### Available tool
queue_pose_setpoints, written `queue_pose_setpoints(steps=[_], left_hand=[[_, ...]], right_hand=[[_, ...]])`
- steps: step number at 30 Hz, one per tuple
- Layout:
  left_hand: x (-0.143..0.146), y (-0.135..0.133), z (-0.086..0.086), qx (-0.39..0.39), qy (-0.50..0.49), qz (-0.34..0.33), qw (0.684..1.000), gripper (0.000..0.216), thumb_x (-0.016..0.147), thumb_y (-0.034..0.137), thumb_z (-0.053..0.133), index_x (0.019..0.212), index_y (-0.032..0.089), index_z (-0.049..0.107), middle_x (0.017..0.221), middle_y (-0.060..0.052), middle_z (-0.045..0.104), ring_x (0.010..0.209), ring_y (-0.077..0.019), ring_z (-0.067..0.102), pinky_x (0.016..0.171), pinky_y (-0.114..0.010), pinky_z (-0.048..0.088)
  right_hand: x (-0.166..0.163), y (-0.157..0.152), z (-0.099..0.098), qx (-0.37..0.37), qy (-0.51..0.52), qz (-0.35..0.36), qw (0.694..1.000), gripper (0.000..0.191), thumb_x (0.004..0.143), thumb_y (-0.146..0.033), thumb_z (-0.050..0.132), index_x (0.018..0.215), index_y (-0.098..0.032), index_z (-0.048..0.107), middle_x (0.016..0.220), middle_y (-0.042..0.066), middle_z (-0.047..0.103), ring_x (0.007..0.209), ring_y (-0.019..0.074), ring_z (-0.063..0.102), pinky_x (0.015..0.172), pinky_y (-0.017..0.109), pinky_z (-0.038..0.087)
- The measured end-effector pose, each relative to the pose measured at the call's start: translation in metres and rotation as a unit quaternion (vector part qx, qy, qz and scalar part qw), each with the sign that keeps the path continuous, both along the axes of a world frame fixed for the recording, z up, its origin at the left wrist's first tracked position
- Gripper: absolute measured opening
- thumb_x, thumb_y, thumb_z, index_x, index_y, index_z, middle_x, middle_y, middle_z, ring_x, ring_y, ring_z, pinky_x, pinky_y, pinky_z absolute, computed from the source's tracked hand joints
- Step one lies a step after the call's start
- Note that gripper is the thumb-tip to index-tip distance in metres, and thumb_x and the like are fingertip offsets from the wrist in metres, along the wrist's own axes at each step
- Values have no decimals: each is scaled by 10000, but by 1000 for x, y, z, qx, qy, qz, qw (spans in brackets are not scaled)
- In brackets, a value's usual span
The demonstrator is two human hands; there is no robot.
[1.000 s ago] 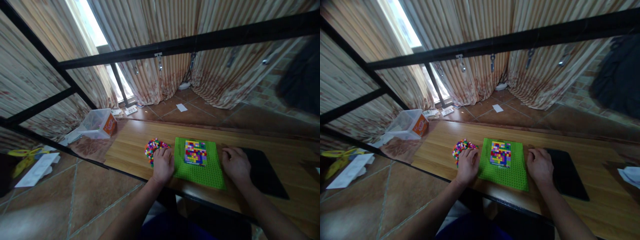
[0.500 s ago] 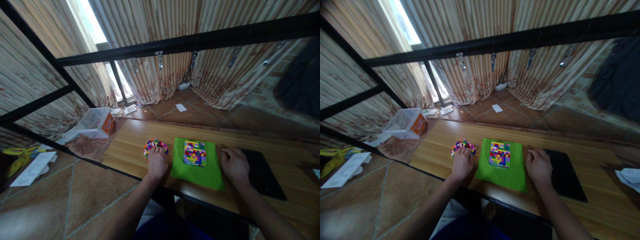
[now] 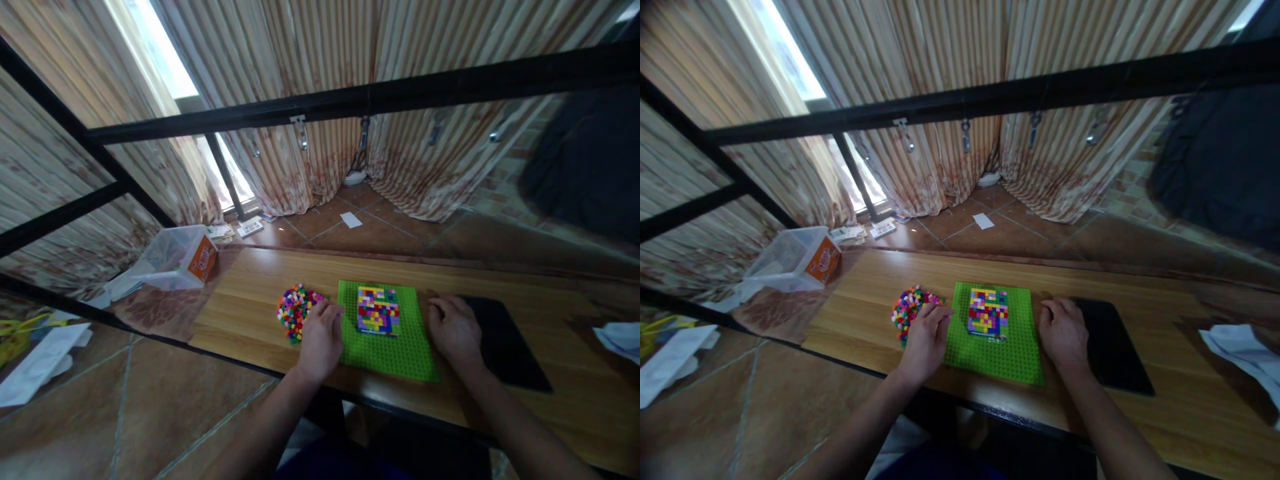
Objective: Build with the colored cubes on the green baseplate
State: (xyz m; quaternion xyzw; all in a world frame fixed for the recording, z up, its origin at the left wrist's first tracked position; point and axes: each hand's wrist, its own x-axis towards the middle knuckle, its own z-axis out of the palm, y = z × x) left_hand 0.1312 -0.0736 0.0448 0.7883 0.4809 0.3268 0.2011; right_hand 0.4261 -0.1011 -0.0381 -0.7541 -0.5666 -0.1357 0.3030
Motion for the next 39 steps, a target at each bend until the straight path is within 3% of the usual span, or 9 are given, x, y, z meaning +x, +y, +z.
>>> queue_pose_setpoints(steps=[5,12,22,32,39], left_hand=[[24,-5,9,-20,-53,-50,997,183,923,143,528,965,218,689,944,-32,705,915,-177,629,823,-314,494],[51,1,2,49,-3,-90,995,151,940,249,568,924,267,717,955,2,736,931,-185,610,872,-375,419],[63,7,-8,44,24,-67,997,165,908,212,600,918,297,741,1088,5,704,1015,-187,573,925,-384,415],[68,5,-9,42,-21,-31,998,137,836,130,653,842,253,715,1050,7,704,1010,-186,577,932,-387,422],[66,3,-7,29,-15,-30,999,218,814,106,635,995,224,668,1065,-19,702,1040,-209,579,965,-411,440]], right_hand=[[-3,0,1,2,11,-3,1000,257,881,-276,458,879,-173,695,935,103,650,856,228,567,818,365,490],[-6,0,2,13,26,-2,1000,225,871,-236,470,879,-186,689,942,90,645,852,219,555,825,358,478],[-7,0,6,10,40,-2,999,215,877,-241,469,867,-204,680,934,81,636,854,215,556,826,362,478],[-7,0,6,12,43,5,999,222,877,-247,465,876,-197,681,954,89,637,883,222,561,840,367,474],[-5,-1,6,9,33,2,999,219,876,-247,470,878,-196,683,928,87,645,867,224,565,811,364,478]])
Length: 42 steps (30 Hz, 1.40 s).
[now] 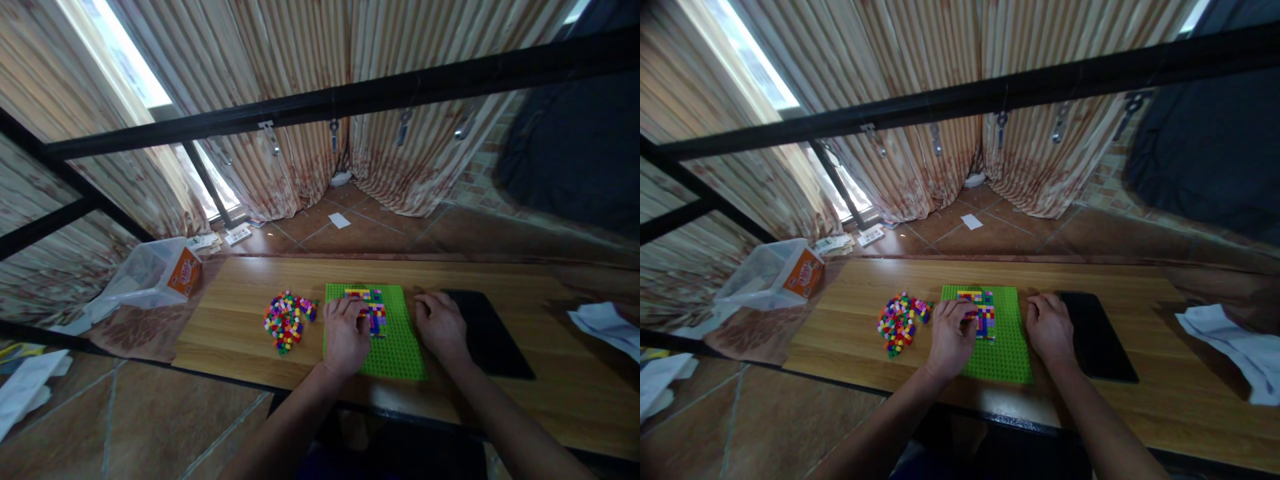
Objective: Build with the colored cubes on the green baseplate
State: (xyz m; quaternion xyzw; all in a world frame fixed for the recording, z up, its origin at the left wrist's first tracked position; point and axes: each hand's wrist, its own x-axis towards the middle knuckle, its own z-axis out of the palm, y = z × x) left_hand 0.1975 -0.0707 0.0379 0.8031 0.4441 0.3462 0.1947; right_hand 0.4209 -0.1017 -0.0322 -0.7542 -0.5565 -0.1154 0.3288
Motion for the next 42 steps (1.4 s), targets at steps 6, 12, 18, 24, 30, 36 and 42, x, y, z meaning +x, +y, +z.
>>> queue_pose_setpoints(steps=[6,12,18,24,30,36,42], left_hand=[[-13,-13,0,50,65,-28,996,311,915,227,524,1215,235,606,1277,-75,624,1155,-243,542,1006,-458,431],[-14,-30,-3,75,171,-37,982,468,912,380,549,1356,233,526,1479,-122,472,1279,-325,459,1068,-601,350],[-13,-32,-14,85,194,-30,977,500,915,406,542,1380,224,512,1512,-129,439,1312,-328,438,1069,-615,355],[-11,-34,-19,102,229,-24,968,480,969,412,433,1398,208,498,1518,-125,428,1345,-319,402,1089,-616,335],[-8,-37,-16,115,272,-24,955,470,983,330,371,1421,189,469,1541,-133,391,1378,-319,359,1091,-606,338],[-11,-38,-4,96,247,-23,964,467,972,416,411,1387,216,491,1512,-128,419,1363,-327,358,1085,-641,325],[-41,-38,3,69,185,11,980,443,953,423,460,1368,274,503,1452,-82,498,1315,-289,424,1115,-604,287]], right_hand=[[1,-1,0,-7,2,-4,1000,225,872,-259,474,868,-198,690,950,89,650,885,226,576,845,379,489],[1,-1,-1,-9,1,-7,1000,250,876,-284,461,880,-197,696,950,99,654,907,236,583,840,387,488],[7,-2,-5,-16,-39,-4,999,294,887,-311,440,891,-173,700,935,111,663,894,235,587,845,358,474],[14,-2,-8,-16,-68,2,998,331,890,-332,420,884,-155,700,904,139,668,908,239,592,858,345,461],[17,-1,-9,-25,-80,3,996,343,882,-344,404,869,-160,693,863,135,667,906,253,591,831,350,456],[17,-2,-9,-20,-64,5,998,296,868,-327,425,865,-185,684,882,128,661,903,268,590,815,384,464],[18,-1,-10,-8,-75,20,997,305,864,-337,418,843,-178,678,851,128,651,878,267,593,813,384,463]])
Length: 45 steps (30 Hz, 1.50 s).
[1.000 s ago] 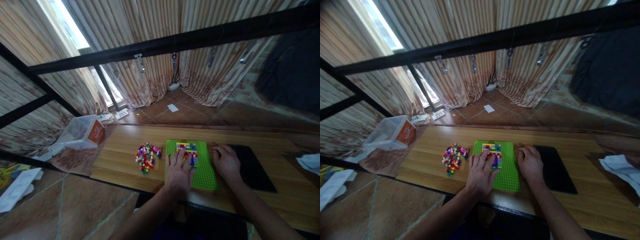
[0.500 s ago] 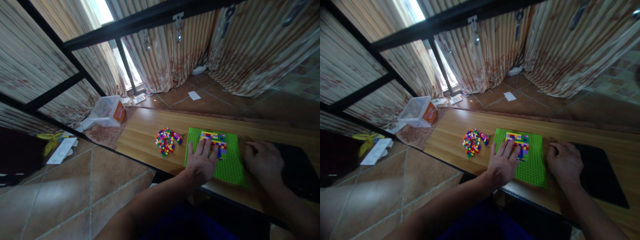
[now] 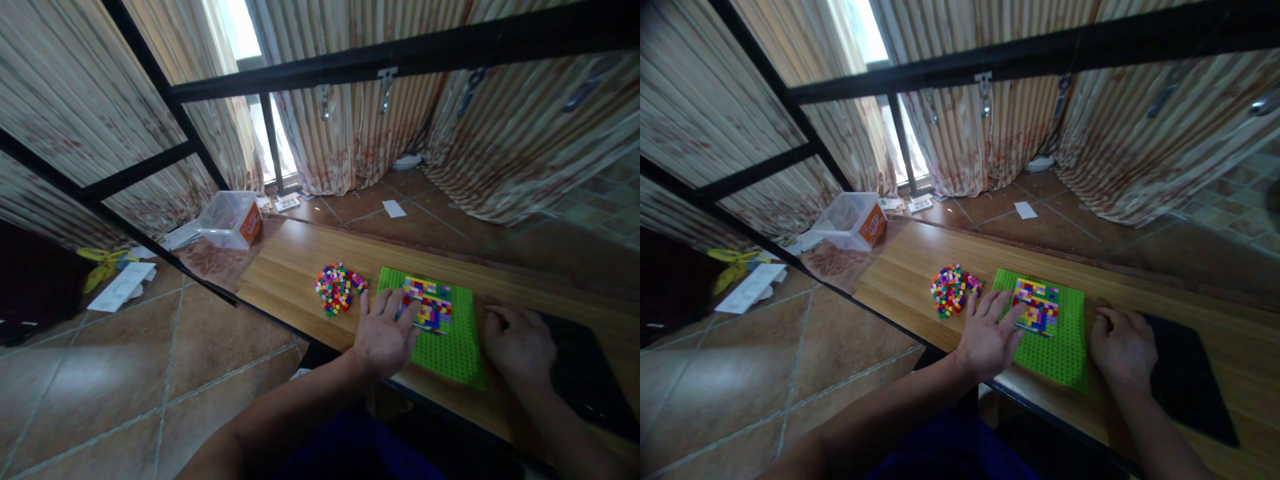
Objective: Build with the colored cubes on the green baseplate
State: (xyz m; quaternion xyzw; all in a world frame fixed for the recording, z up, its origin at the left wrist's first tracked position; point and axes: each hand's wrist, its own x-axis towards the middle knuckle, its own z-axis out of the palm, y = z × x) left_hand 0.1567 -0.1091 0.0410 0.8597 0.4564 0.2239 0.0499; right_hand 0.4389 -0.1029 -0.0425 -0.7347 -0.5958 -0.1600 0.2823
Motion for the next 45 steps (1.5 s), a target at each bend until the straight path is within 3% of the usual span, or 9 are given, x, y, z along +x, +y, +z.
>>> queue_pose_setpoints(steps=[6,10,20,26,32,45], left_hand=[[-59,13,-8,-15,-24,118,993,322,865,298,604,1177,219,627,1194,-86,659,1115,-266,552,991,-467,416],[-76,18,-16,-3,-12,147,989,310,840,260,638,1144,204,636,1069,-65,703,1027,-248,580,960,-449,413],[-70,25,-28,-17,2,153,988,247,854,220,622,1096,202,662,1001,-59,718,989,-253,587,968,-453,391],[-69,28,-31,-16,-29,109,994,212,895,177,565,1081,217,657,1032,-41,726,989,-223,617,1029,-473,363],[-67,34,-33,-22,-51,64,996,259,920,143,493,1124,201,641,1058,-58,718,996,-213,636,943,-399,451],[-63,54,-35,-34,-26,36,998,305,904,82,461,1113,181,660,999,-69,730,933,-229,650,884,-413,510]], right_hand=[[-1,2,0,-14,-12,-11,1000,349,876,-348,395,859,-166,692,872,129,666,899,263,598,830,371,465],[0,1,0,-22,-17,-20,999,365,878,-340,393,885,-153,706,870,126,664,884,250,593,822,357,465],[-3,0,2,-15,-5,-18,1000,313,872,-315,422,884,-167,697,905,124,670,914,251,601,850,364,467],[-7,-1,5,-11,6,-20,1000,324,885,-328,422,880,-162,701,905,134,665,893,261,601,847,377,472],[-9,-1,5,-23,32,-18,999,310,879,-300,422,906,-162,698,939,148,658,894,279,588,836,418,474],[-13,0,3,-3,47,-30,998,259,879,-295,451,896,-190,687,939,95,650,867,233,579,828,377,482]])
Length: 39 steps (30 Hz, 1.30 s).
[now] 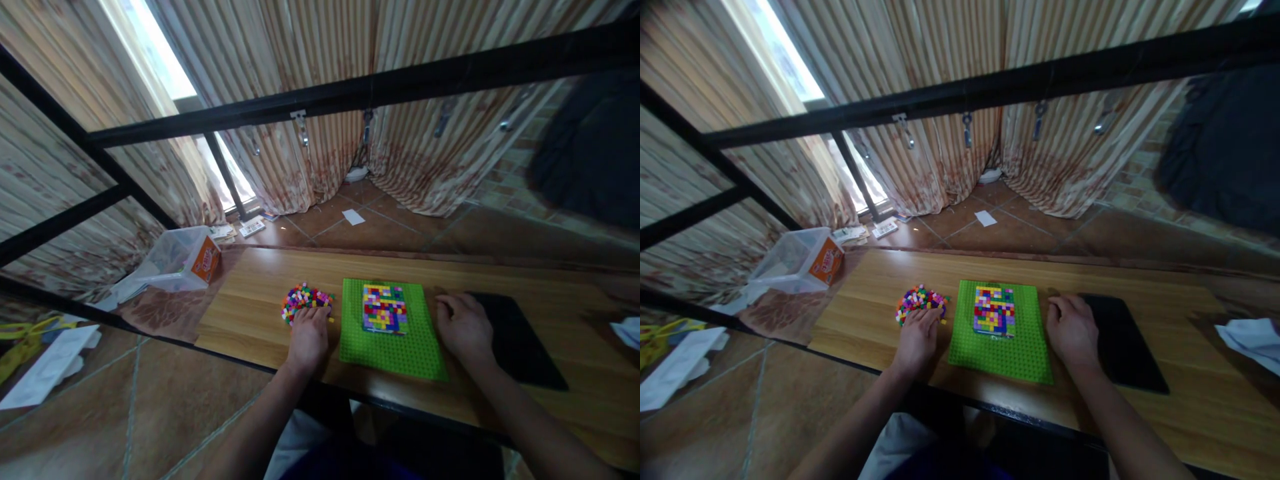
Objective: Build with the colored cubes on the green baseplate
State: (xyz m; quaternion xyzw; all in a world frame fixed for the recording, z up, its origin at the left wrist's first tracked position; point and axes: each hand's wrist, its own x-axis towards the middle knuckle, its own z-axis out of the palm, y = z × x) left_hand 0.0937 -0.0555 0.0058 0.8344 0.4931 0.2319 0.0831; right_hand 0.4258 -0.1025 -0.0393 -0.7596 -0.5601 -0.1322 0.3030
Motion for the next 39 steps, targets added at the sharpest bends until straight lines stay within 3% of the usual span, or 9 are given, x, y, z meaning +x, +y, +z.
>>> queue_pose_setpoints(steps=[7,12,16,22,29,39], left_hand=[[12,-5,18,-8,-142,18,990,315,872,72,505,1118,205,650,1104,-61,687,1013,-175,656,900,-323,553],[42,-16,42,-51,-227,-44,972,290,874,107,555,1119,223,657,985,-27,714,915,-159,670,845,-312,568],[74,-18,52,-53,-234,-97,966,289,861,98,589,1097,242,672,983,-11,731,923,-159,663,870,-327,543],[104,-11,47,-14,-145,-132,981,251,872,129,604,1061,269,690,951,11,746,919,-175,632,911,-381,457],[106,-10,33,27,-108,-117,987,230,896,153,587,1068,271,684,935,4,742,927,-177,619,907,-385,417],[108,-11,29,71,-74,-108,989,301,912,152,548,1184,254,629,931,-15,755,943,-200,639,1060,-468,360]], right_hand=[[-5,0,5,5,16,-3,1000,246,872,-273,461,886,-188,692,934,92,644,870,229,568,819,374,481],[-7,1,8,8,21,-5,1000,232,863,-250,468,870,-192,693,945,97,640,871,232,559,806,374,478],[-8,1,9,9,32,-1,999,222,858,-233,475,875,-199,694,951,97,640,867,231,557,816,376,473],[-11,1,13,7,48,2,999,221,869,-222,464,866,-202,684,930,91,626,885,228,549,821,362,462],[-12,1,15,9,56,4,998,218,879,-223,462,860,-201,678,930,91,628,885,228,544,827,366,463],[-10,2,12,14,61,3,998,230,871,-233,456,866,-208,685,932,91,634,875,225,555,819,380,471]])
